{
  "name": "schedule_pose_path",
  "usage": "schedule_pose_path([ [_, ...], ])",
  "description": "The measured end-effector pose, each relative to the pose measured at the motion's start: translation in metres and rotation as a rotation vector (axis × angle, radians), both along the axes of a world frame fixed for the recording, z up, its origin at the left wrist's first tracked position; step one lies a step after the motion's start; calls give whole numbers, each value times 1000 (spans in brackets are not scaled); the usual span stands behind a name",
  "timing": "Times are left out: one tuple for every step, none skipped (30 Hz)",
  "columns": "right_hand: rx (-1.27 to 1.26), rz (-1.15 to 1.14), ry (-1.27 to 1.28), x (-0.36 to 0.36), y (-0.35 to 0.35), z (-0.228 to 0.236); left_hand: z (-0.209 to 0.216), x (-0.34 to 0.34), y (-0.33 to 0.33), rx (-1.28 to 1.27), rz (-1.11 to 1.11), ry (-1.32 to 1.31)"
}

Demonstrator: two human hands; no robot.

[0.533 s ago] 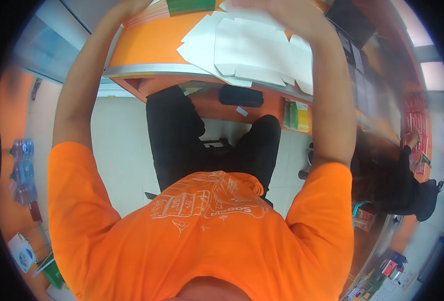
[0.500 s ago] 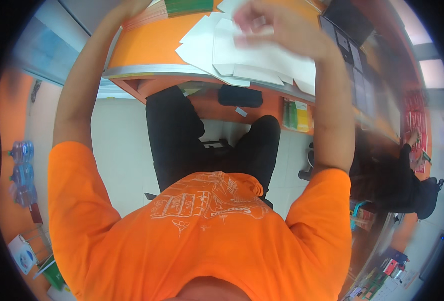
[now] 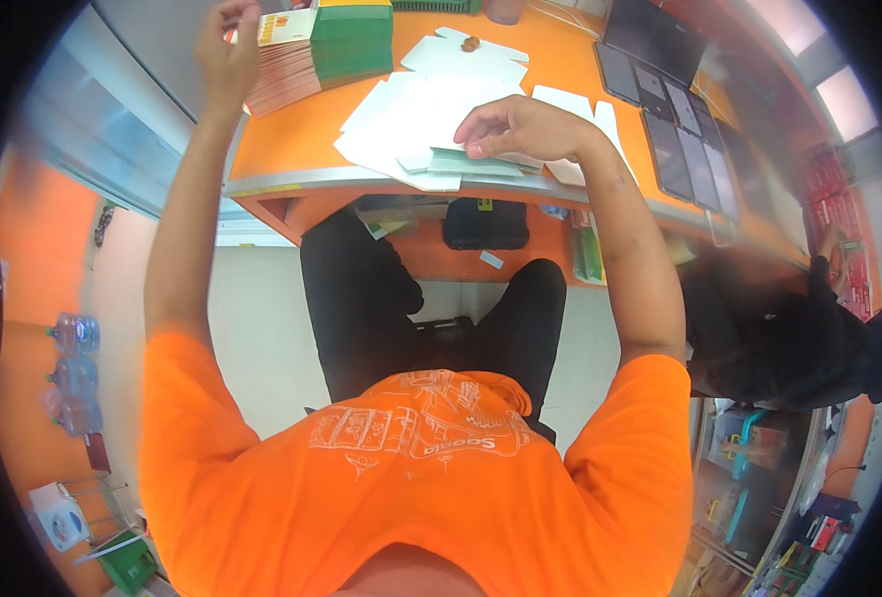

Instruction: The person assembles small, rectangular paper boxes by folding flat, pre-cut sheets of paper. They fold the sides and flaps of the paper, tucking them together to form the box structure. The person handles the paper sheets one at a time, folding them into shape and placing the finished boxes onto a stack on the table.

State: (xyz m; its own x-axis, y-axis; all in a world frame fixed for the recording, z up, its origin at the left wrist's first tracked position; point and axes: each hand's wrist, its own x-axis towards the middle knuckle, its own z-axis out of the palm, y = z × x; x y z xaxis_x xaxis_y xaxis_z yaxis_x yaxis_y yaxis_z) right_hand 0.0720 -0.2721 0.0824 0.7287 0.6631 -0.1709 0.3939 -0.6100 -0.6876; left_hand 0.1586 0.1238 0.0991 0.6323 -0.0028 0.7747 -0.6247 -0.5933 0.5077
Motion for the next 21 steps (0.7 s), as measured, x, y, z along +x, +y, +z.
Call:
schedule_pose_path([
  [0,3,-24,0,2,2,6,-30,-16,23,-103,42],
  [-5,-2,-46,-3,2,4,8,-52,-35,67,-196,97],
  [35,2,-107,-5,0,3,3,-77,-57,133,-271,159],
  [25,-41,-153,-6,3,4,-6,-93,-74,194,-303,190],
  [14,-86,-197,-7,6,8,-14,-109,-91,254,-337,221],
  [0,-135,-241,-10,8,12,-22,-120,-105,257,-330,259],
  [16,-155,-331,-16,10,17,-28,-125,-116,257,-324,294],
  [33,-176,-420,-23,13,21,-35,-123,-123,259,-317,312],
  [50,-201,-514,-28,13,26,-40,-120,-131,264,-314,327],
  [58,-219,-557,-30,12,31,-43,-118,-135,268,-311,341],
  [66,-238,-600,-31,11,35,-45,-115,-137,343,-296,279],
  [73,-260,-641,-33,8,39,-43,-114,-140,281,-314,316],
  [101,-277,-638,-36,5,43,-40,-113,-142,218,-331,354],
  [129,-293,-635,-38,3,48,-37,-111,-145,156,-349,392],
  [159,-303,-628,-40,2,51,-36,-110,-147,99,-383,325],
  [165,-298,-655,-43,3,56,-33,-108,-149,42,-416,259],
  [171,-292,-681,-48,5,60,-30,-108,-151,-14,-448,192],
  [174,-285,-703,-51,7,63,-27,-110,-152,-56,-476,235],
  [182,-294,-765,-54,9,64,-22,-112,-153,-98,-501,279],
  [191,-301,-827,-56,11,65,-19,-114,-153,-140,-526,322],
  [201,-310,-893,-59,13,65,-17,-117,-155,-179,-519,299],
])
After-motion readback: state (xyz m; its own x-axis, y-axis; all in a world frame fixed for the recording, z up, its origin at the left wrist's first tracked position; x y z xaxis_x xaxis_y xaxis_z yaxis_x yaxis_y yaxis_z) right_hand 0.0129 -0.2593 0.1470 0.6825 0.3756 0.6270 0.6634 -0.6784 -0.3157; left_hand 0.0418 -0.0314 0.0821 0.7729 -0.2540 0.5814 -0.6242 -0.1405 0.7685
